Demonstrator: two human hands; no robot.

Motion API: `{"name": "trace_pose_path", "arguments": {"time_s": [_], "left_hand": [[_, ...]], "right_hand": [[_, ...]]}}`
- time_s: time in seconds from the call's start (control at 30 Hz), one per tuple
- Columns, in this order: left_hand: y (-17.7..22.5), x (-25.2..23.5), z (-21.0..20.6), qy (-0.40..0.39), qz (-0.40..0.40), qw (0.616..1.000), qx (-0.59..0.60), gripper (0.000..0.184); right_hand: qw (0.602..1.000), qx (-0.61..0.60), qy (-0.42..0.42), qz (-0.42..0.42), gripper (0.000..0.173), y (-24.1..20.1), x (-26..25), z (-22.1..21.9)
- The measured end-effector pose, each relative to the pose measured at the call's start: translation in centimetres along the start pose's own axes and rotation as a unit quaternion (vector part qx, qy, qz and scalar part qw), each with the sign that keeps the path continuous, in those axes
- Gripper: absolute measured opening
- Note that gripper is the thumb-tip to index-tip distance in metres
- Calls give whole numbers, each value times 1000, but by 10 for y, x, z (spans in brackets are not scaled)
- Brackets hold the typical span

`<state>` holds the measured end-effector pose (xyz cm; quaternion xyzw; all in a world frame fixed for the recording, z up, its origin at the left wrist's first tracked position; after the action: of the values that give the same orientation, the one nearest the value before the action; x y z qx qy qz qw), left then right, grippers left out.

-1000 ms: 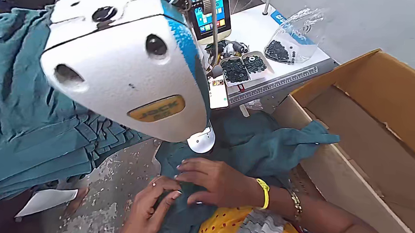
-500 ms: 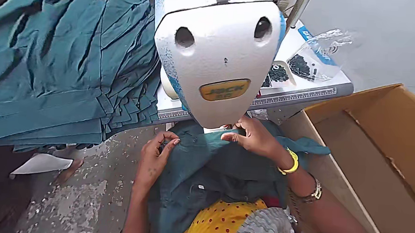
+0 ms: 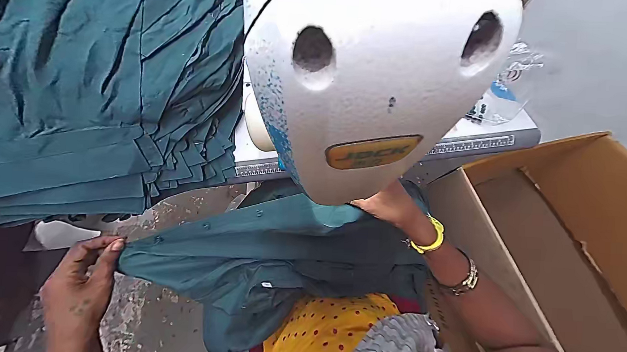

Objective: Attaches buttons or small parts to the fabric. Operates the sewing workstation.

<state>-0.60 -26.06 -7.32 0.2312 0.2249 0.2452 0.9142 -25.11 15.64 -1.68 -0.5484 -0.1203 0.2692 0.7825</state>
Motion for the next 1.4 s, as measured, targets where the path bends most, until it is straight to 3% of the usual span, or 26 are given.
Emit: {"name": "trace_pose_path", "arguments": {"time_s": [0.2, 0.3, 0.37, 0.47, 0.57, 0.63, 0.7, 0.8, 0.9, 1.03, 1.2, 1.4], "left_hand": [[-62, 11, 6, 39, 113, 991, -53, 37], [-67, 6, -8, 34, 127, 984, -119, 38], [-40, -3, -23, 5, 57, 988, -142, 36], [50, -10, -64, -76, -77, 993, -52, 40], [144, 1, -127, -209, -185, 956, 94, 55], [182, 6, -149, -247, -203, 933, 168, 52], [197, 2, -148, -238, -192, 930, 202, 39], [208, -4, -142, -236, -208, 934, 167, 43], [220, -5, -160, -321, -208, 907, 176, 46], [228, -7, -151, -320, -141, 891, 291, 20], [232, -13, -133, -297, -34, 913, 279, 16], [232, -18, -132, -276, -32, 932, 232, 17]], "right_hand": [[999, 16, 28, -9, 37, -1, -1, -1], [999, 1, 14, -29, 33, -1, -3, -2], [999, 5, 6, -32, 32, 0, -3, -3], [999, 23, 3, -39, 32, 1, -3, -4], [1000, 12, 9, -22, 32, 3, -3, -3], [1000, -19, -4, 22, 27, 6, 0, 3], [997, -46, -22, 66, 21, 11, 9, 19], [997, -51, -10, 63, 19, 24, 25, 47], [996, -50, 3, 68, 21, 25, 36, 56], [994, -54, 51, 84, 21, 31, 45, 78], [982, 79, 125, 117, 25, 50, 39, 108], [966, 168, 163, 108, 32, 59, 35, 124]]}}
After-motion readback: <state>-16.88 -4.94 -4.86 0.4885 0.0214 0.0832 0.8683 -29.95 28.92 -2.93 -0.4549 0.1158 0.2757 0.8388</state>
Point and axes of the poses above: each hand's wrist, its own x-axis away from the middle knuckle, its own z-axis out of the back of the hand, y = z × x, the point moved 6 cm from there along -x, towards the middle knuckle, and after that the axes turned 12 degrees about -x, right-handed, at the moved point
